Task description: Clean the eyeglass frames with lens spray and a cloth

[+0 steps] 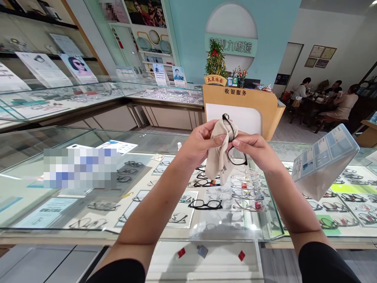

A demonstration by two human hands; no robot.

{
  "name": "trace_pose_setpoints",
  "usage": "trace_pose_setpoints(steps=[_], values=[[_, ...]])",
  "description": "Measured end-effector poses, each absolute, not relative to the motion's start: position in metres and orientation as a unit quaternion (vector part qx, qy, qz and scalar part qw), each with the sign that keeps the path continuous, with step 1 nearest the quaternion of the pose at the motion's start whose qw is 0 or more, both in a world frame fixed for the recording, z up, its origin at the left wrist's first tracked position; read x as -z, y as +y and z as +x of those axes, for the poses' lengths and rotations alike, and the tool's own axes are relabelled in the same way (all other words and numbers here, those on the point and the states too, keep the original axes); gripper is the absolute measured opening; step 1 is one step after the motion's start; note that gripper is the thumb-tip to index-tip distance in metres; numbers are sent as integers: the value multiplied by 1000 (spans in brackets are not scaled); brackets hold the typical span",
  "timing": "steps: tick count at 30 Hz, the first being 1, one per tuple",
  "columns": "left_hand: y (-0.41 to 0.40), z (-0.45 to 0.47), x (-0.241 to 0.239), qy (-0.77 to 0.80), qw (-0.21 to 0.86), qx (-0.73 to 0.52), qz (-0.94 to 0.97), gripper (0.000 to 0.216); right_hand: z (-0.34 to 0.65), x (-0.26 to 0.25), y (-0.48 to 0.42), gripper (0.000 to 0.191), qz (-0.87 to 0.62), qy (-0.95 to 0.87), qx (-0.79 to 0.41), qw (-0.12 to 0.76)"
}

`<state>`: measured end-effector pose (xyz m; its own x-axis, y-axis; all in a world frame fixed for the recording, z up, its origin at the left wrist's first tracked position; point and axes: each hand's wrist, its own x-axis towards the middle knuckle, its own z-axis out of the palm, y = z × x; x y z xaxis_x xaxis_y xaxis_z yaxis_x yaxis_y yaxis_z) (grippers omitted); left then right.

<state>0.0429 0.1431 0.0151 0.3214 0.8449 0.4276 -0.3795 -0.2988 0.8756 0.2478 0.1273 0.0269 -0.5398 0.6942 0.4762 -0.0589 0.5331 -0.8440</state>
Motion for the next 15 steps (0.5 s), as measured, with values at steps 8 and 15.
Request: trace_pose_setpoints(steps=[8,15], values=[[137,56,-7,240,465,-638,565,62,231,-22,119,51,-175,-763,-450,429],[142,38,-16,182,513,-540,642,61,237,-29,114,44,-205,-727,-469,458]])
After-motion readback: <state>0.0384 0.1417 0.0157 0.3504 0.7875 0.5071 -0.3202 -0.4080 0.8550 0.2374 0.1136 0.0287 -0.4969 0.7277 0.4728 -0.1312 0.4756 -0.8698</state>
